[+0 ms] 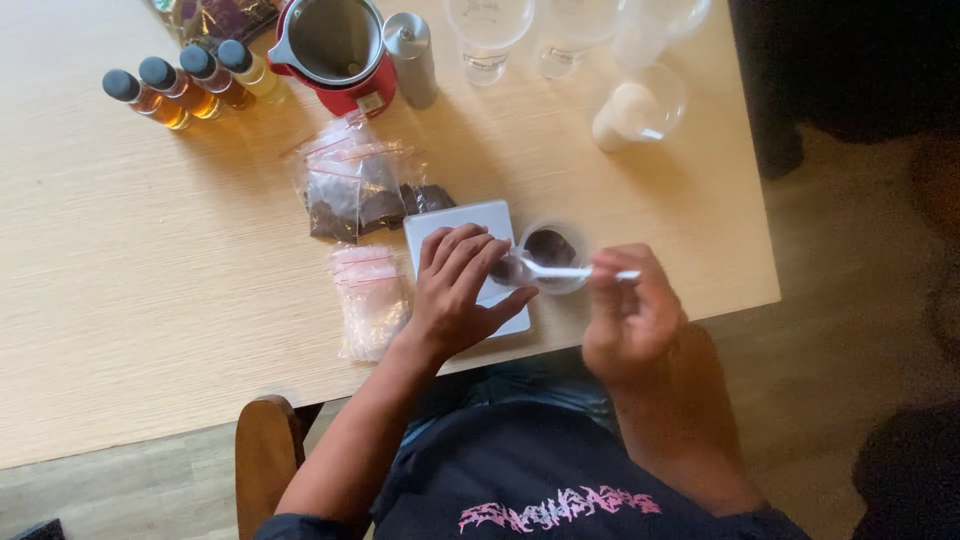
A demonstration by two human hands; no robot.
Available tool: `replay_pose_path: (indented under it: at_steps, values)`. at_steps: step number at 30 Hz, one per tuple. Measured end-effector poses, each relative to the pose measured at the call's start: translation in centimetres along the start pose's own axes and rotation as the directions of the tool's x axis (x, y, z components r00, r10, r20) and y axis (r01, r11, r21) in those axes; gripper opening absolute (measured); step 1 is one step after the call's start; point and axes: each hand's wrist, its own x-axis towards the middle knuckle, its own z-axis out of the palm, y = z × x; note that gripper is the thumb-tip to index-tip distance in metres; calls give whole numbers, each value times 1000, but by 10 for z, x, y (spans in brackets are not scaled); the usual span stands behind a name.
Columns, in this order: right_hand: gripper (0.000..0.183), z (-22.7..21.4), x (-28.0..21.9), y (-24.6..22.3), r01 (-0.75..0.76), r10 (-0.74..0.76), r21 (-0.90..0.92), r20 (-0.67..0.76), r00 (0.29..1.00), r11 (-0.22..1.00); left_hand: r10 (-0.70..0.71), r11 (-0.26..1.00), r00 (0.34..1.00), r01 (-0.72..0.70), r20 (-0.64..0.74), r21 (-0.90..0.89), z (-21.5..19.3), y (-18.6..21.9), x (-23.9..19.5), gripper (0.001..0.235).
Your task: The person scoops a dark brown powder from a plastic cup using a white plastic spoon and transfers it into small, clear plastic bags. They seal each bag after filling it and place it on the table. The process is repeated multiple times.
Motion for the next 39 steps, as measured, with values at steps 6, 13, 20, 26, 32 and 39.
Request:
replay_pose_path:
  at_steps: [6, 13, 20, 26, 32, 39]
  values:
    - [13, 2, 15, -26, 284, -276, 21, 319, 907, 959, 33, 998, 989, -25, -146, 55, 13, -10, -15, 50]
    - [18, -11, 17, -16, 240, -246, 54, 264, 933, 969, -14, 1000, 984, 18, -179, 19, 15, -9, -21, 54]
    - [25, -26, 32, -79, -43, 186, -318, 433, 882, 947, 62, 997, 994, -59, -90, 42, 4, -3, -14, 41]
    - [25, -34, 12, 20, 71, -71, -20, 8, 997, 997, -151, 977, 981, 130, -118, -169, 18, -20, -39, 60]
    - [14, -27, 7, 43, 134, -112, -141, 148, 983, 981, -295, 896, 955, 279, 7, -346, 10, -19, -36, 59]
    - [13, -20, 2, 45, 91, -80, -25, 306, 949, 996, -344, 838, 935, 350, 92, -418, 17, -18, -40, 62]
